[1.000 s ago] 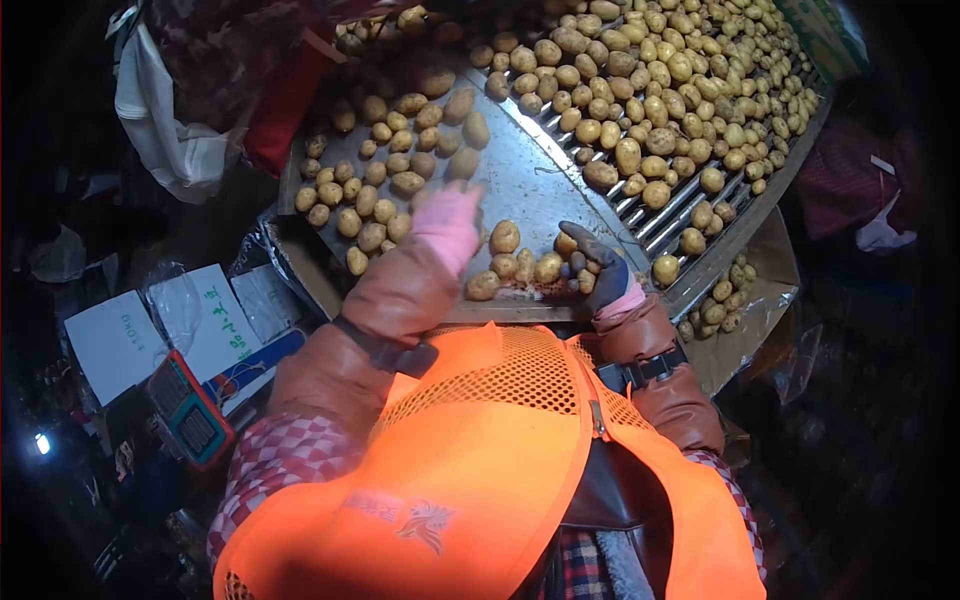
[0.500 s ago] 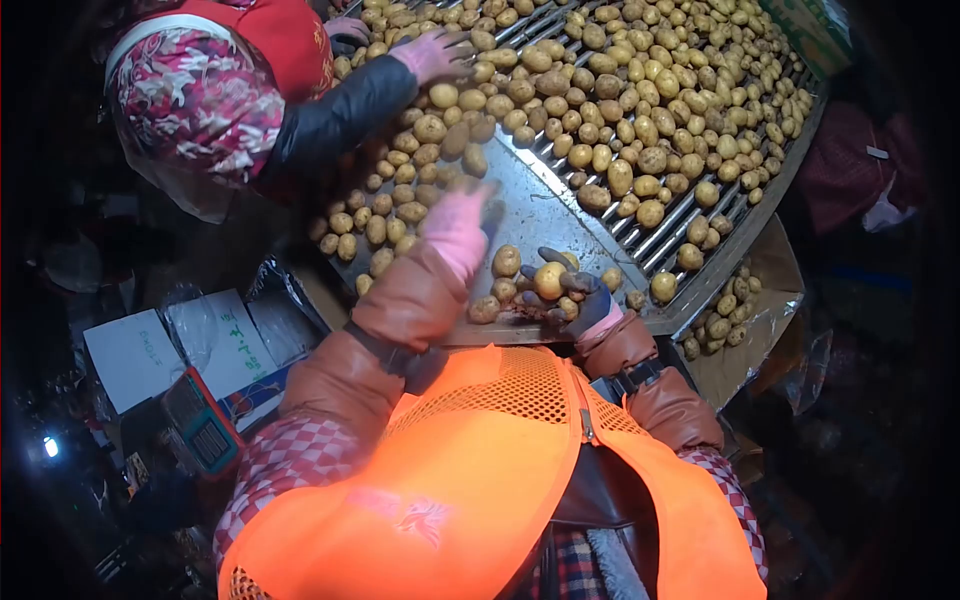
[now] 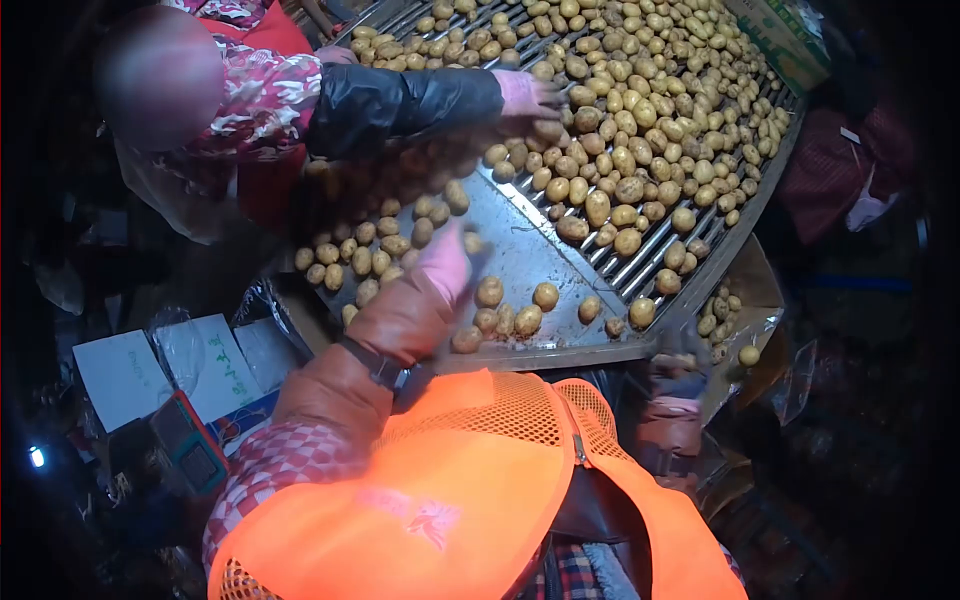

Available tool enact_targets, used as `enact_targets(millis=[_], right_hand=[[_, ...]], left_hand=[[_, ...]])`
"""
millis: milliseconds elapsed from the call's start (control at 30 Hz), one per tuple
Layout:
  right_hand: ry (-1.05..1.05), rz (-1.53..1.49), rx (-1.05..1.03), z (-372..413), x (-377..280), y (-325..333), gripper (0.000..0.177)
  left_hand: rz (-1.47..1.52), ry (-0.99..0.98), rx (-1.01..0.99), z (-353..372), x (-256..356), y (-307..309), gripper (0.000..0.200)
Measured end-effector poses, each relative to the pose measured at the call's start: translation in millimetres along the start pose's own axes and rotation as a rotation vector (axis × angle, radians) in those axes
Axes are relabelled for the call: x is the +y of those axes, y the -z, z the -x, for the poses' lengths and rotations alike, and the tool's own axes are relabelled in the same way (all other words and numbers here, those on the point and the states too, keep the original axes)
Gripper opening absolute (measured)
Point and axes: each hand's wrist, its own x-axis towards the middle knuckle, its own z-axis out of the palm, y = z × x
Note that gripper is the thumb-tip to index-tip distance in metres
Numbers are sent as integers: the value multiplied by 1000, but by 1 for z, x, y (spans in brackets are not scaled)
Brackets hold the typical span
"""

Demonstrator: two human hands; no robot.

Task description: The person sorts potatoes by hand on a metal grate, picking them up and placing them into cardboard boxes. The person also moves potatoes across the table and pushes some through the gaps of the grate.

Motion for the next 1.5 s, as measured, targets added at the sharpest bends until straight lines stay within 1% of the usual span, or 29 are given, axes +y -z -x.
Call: enact_targets(millis=[33,67,100,133,167,200,267,333,400,467,533,600,633,700,733,800,833,867,900,933,1000,1033,1100,1233,1300,1333,1400,1467,1500], right_hand=[[2,-2,-2,2,22,-21,45],[-253,-40,-140,0,50,-53,47],[-507,-77,-279,-3,63,-70,50],[-662,-211,-523,-29,94,-31,59],[-650,150,-324,-5,85,-102,63],[-773,-50,-352,-11,94,-99,62],[-734,51,-308,-16,94,-101,61],[-673,-33,-375,-21,89,-92,60],[-548,9,-234,-15,65,-93,58],[-405,-201,-250,-24,44,-46,56],[-159,-383,-175,-20,5,-36,53],[-61,-694,-273,-21,-34,1,49],[-45,-693,-285,-18,-43,13,49],[187,-317,130,-15,-57,32,47],[176,-390,207,-9,-48,15,45],[79,-182,278,-12,-25,7,43],[88,-185,267,-13,-9,-3,43],[4,-190,196,-15,8,-13,41],[-82,-193,125,-20,18,-18,39],[-235,-267,-175,-26,28,-30,36],[-157,32,257,-11,45,-79,42],[-155,27,253,-12,50,-78,42],[-301,26,22,-13,60,-72,51],[-416,62,-2,-11,72,-78,56],[-412,142,-29,-8,76,-88,55],[-413,223,-51,-5,77,-91,55],[-432,153,-128,-5,83,-91,54],[-519,180,-103,-3,85,-101,52],[-553,152,-159,-5,86,-96,50]], left_hand=[[21,-48,-49,8,12,-2,51],[43,-97,-95,14,25,-2,49],[-3,-231,-154,15,34,-10,45],[-52,-372,-210,11,42,-13,42],[-180,-567,61,-6,40,-5,38],[-273,-391,82,-18,50,18,28],[-299,-281,150,-60,62,40,27],[-327,-167,184,-89,58,50,29],[-372,48,196,-100,34,49,32],[-410,208,218,-104,-2,53,36],[-600,-8,477,-146,-59,39,48],[-564,40,407,-147,-44,49,52],[-533,94,334,-146,-32,55,56],[-557,82,334,-136,-12,56,57],[-591,88,330,-131,-2,57,57],[-627,88,318,-133,10,59,58],[-652,93,251,-138,8,60,57],[-680,101,180,-142,6,61,59],[-769,68,178,-132,17,57,50],[-809,-18,48,-93,56,73,45],[-643,-106,-115,-116,23,53,40],[-673,-123,-82,-101,27,47,38],[-755,-163,-53,-64,47,35,36],[-883,-84,-138,-45,60,25,42],[-804,-68,-50,-47,58,21,47],[-804,-66,-54,-51,54,20,47],[-715,-122,-56,-71,40,23,49],[-658,-147,-75,-81,30,33,57],[-570,-114,-136,-82,32,40,62]])
